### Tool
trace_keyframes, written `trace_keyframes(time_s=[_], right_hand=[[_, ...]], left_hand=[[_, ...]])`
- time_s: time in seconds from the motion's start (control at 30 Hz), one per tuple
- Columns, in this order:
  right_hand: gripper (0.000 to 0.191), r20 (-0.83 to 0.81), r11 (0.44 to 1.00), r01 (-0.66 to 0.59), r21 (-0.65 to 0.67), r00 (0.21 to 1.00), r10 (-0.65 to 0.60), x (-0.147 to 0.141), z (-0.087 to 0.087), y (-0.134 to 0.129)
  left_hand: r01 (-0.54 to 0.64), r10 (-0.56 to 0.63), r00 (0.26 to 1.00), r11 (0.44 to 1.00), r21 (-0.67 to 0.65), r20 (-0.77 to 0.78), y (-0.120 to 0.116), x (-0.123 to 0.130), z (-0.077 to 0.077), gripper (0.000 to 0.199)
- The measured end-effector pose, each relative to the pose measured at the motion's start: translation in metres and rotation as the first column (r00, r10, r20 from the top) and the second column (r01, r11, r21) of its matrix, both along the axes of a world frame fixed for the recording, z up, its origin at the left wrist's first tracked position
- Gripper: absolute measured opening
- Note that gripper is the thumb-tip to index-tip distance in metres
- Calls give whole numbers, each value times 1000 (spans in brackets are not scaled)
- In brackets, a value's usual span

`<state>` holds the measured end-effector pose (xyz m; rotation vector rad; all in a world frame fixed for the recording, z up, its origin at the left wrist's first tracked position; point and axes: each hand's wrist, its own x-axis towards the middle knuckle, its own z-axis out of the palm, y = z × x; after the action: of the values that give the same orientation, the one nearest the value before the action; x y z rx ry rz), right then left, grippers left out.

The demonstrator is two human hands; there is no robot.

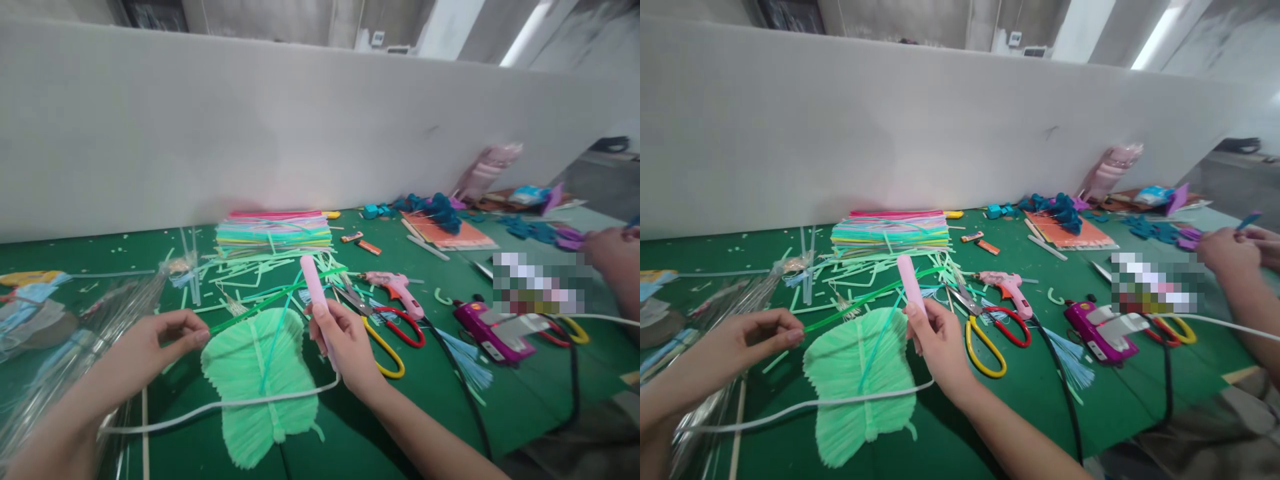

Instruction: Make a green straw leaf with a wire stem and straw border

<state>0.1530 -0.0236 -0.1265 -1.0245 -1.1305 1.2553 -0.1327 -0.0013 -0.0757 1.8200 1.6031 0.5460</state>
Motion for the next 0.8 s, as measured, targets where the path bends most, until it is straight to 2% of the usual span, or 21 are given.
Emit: trace_keyframes(time_s=[0.13,0.23,0.33,0.47,0.53,0.67,0.8], right_hand=[[42,8,1000,-25,-13,1000,25,-3,0,-2],[43,32,999,-38,-27,999,39,-4,-1,-5],[42,63,997,-66,-39,996,69,-6,-2,-8],[40,115,996,-90,-24,989,92,-9,-2,-11],[40,138,995,-96,-15,986,97,-9,-2,-12],[40,162,993,-114,-8,980,114,-10,-2,-13],[39,171,992,-127,2,977,125,-10,-1,-14]], left_hand=[[12,-12,998,1000,5,-56,-1,-10,4,35],[-22,22,1000,1000,15,-20,-1,-6,9,40],[-18,16,999,999,30,41,0,13,9,44],[60,-59,976,998,-2,211,0,47,-4,43],[51,-45,950,999,-11,308,-2,60,-10,43],[-29,35,899,999,-20,437,-3,72,-15,43],[-32,39,892,999,-24,451,-4,75,-16,39]])
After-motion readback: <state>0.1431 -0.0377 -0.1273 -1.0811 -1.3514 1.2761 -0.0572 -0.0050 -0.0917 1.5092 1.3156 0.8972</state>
